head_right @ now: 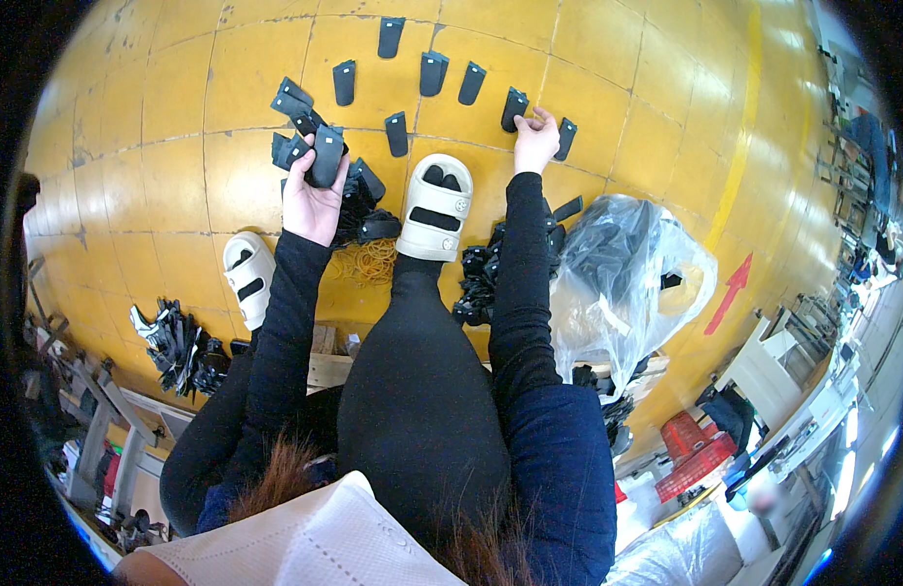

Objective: The person sits on the floor and sorts small black plastic components by picking them up from a pile and arranging them into neat rows on the yellow floor. The person handles the parts one by one, inspecting and placing them in an organized pattern.

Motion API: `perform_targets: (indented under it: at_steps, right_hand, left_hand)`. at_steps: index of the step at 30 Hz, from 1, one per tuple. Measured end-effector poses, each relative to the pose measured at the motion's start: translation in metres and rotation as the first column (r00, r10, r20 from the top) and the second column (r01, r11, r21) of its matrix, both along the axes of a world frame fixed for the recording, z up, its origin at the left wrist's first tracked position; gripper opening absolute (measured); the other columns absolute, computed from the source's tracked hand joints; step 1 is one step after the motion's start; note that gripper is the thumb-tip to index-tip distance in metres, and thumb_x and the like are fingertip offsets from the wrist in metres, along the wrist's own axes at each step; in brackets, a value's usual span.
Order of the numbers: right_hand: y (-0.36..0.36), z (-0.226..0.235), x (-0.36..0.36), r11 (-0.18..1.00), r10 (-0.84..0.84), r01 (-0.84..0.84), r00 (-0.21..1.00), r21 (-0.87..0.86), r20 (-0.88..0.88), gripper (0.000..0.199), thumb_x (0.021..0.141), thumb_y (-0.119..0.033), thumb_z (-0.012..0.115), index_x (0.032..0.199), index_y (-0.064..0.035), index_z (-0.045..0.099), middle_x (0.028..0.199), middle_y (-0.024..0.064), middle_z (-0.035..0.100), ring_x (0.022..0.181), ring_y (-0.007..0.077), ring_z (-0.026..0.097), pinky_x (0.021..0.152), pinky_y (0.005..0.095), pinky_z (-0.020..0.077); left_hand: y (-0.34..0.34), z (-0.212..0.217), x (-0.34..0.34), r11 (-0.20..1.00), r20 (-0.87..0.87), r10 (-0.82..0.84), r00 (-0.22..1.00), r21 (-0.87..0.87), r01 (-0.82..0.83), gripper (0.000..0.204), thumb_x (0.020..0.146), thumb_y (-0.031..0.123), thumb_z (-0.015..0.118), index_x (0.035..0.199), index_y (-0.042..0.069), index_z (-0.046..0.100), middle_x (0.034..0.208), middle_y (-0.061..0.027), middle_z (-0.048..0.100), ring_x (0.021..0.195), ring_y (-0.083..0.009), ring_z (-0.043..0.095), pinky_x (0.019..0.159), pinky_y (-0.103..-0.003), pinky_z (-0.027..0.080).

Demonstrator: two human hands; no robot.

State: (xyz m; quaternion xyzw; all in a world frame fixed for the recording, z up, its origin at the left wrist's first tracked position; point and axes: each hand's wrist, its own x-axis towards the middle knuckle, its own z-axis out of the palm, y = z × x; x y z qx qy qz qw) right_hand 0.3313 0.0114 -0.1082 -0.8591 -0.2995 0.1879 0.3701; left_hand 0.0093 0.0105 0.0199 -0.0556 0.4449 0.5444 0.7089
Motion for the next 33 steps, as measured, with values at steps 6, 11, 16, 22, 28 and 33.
perform_targets:
  at_steps: [6, 11, 16, 22, 28, 33]
  right_hand:
    - [0.002, 0.001, -0.006, 0.997, 0.079, -0.078, 0.992, -0.014, 0.097, 0.033, 0.066, -0.009, 0.078, 0.092, 0.0033, 0.062, 0.073, 0.0094, 0.063, 0.062, 0.0155, 0.057, 0.063, 0.0275, 0.0479]
    - [0.002, 0.002, -0.003, 0.996, 0.065, -0.059, 0.994, 0.067, -0.092, 0.024, 0.069, -0.007, 0.077, 0.085, 0.0030, 0.062, 0.073, 0.0071, 0.062, 0.063, 0.0117, 0.056, 0.062, 0.0250, 0.0467]
    - [-0.007, 0.014, 0.003, 0.933, -0.099, 0.257, 0.857, 0.253, -0.505, 0.015, 0.080, -0.001, 0.067, 0.092, -0.0009, 0.057, 0.076, 0.0011, 0.059, 0.064, 0.0067, 0.050, 0.057, 0.0202, 0.0392]
    - [-0.002, 0.014, -0.003, 0.976, -0.064, 0.146, 0.900, 0.160, -0.432, 0.019, 0.080, -0.004, 0.067, 0.097, 0.0011, 0.062, 0.077, 0.0022, 0.060, 0.062, 0.0087, 0.050, 0.058, 0.0220, 0.0415]
    - [0.007, 0.078, -0.068, 0.953, 0.239, -0.118, 0.859, 0.280, -0.453, 0.016, 0.084, -0.008, 0.064, 0.097, 0.0005, 0.063, 0.087, 0.0027, 0.063, 0.076, 0.0083, 0.056, 0.069, 0.0211, 0.0441]
    - [-0.008, 0.146, -0.173, 0.836, 0.538, -0.495, 0.649, 0.238, -0.538, 0.012, 0.079, -0.006, 0.070, 0.088, -0.0011, 0.065, 0.079, -0.0021, 0.062, 0.067, 0.0043, 0.053, 0.061, 0.0195, 0.0423]
  left_hand:
    - [-0.001, 0.000, 0.001, 1.000, -0.002, -0.013, 1.000, 0.004, 0.013, 0.030, 0.087, 0.012, 0.056, 0.116, 0.006, 0.052, 0.112, -0.0087, 0.058, 0.106, -0.0203, 0.056, 0.096, -0.040, 0.046]
    - [-0.001, 0.004, 0.003, 1.000, 0.005, -0.021, 1.000, -0.024, 0.021, 0.029, 0.087, 0.011, 0.055, 0.116, 0.006, 0.053, 0.112, -0.0088, 0.058, 0.105, -0.0204, 0.057, 0.094, -0.039, 0.047]
    - [0.001, 0.003, 0.000, 1.000, 0.012, -0.020, 1.000, 0.000, 0.020, 0.029, 0.087, 0.011, 0.054, 0.116, 0.006, 0.052, 0.112, -0.0102, 0.058, 0.105, -0.0212, 0.057, 0.093, -0.039, 0.048]
    - [-0.003, -0.001, -0.003, 1.000, 0.050, -0.024, 0.998, -0.006, 0.024, 0.030, 0.088, 0.010, 0.054, 0.117, 0.006, 0.051, 0.113, -0.0107, 0.057, 0.107, -0.0225, 0.056, 0.096, -0.040, 0.046]
    - [-0.005, -0.003, 0.007, 0.998, 0.077, -0.064, 0.995, 0.008, 0.064, 0.030, 0.086, 0.010, 0.055, 0.115, 0.008, 0.051, 0.113, -0.0113, 0.057, 0.110, -0.0228, 0.055, 0.099, -0.041, 0.044]
    - [-0.010, -0.006, 0.003, 0.998, 0.006, -0.061, 0.998, 0.025, 0.061, 0.030, 0.085, 0.009, 0.055, 0.115, 0.008, 0.050, 0.111, -0.0108, 0.058, 0.104, -0.0216, 0.057, 0.094, -0.040, 0.046]
